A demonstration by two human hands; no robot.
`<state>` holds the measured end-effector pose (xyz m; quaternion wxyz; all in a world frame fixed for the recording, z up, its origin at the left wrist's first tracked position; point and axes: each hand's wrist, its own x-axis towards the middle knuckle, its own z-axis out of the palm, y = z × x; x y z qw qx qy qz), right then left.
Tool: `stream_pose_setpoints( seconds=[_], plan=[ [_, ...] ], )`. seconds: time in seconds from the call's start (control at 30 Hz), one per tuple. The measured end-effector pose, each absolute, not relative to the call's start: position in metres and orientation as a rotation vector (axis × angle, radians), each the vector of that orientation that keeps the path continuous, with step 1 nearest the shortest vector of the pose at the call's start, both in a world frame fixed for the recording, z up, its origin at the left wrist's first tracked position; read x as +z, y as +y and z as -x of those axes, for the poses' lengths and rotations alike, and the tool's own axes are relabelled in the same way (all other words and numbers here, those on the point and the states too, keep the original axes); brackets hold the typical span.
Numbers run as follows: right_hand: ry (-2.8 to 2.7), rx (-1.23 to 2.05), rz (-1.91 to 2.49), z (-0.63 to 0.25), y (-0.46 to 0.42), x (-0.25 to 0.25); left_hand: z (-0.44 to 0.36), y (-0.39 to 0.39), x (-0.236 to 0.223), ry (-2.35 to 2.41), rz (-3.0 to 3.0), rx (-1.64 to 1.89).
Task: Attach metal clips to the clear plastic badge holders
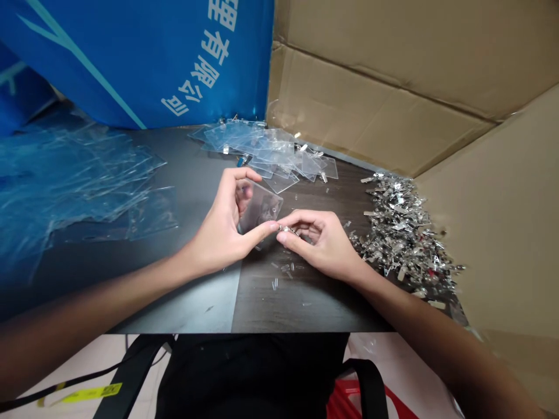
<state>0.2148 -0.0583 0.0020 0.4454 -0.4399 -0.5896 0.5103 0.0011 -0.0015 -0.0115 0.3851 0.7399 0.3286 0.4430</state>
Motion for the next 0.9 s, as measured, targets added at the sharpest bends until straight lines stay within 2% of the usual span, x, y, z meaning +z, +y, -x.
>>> stream_pose_setpoints(
  seconds=[0.2,0.47,0.63,0.8,0.83,0.9],
  plan=[
    [-1.557,1.101,1.093,-0.214,-0.06,0.001,-0.001,-0.005,-0.007,0.817,-1.879,1.087],
    [-1.647,1.046,1.127,-0.216,-0.061,0.006,0.004,-0.004,0.001,0.762,-1.81,0.969],
    [-1.808,1.122,1.156,-0.223,-0.056,0.015,0.023,0.023,0.03,0.68,-1.77,0.602],
    [-1.926,1.288,1.259,-0.239,-0.045,0.028,0.041,0.054,0.042,0.654,-1.802,0.063],
    [-1.903,1.227,1.335,-0.243,-0.041,0.029,0.041,0.059,0.041,0.661,-1.767,0.062],
    [-1.882,0.951,1.547,-0.255,-0.032,0.032,0.037,0.067,0.038,0.752,-1.648,0.277]
  ],
)
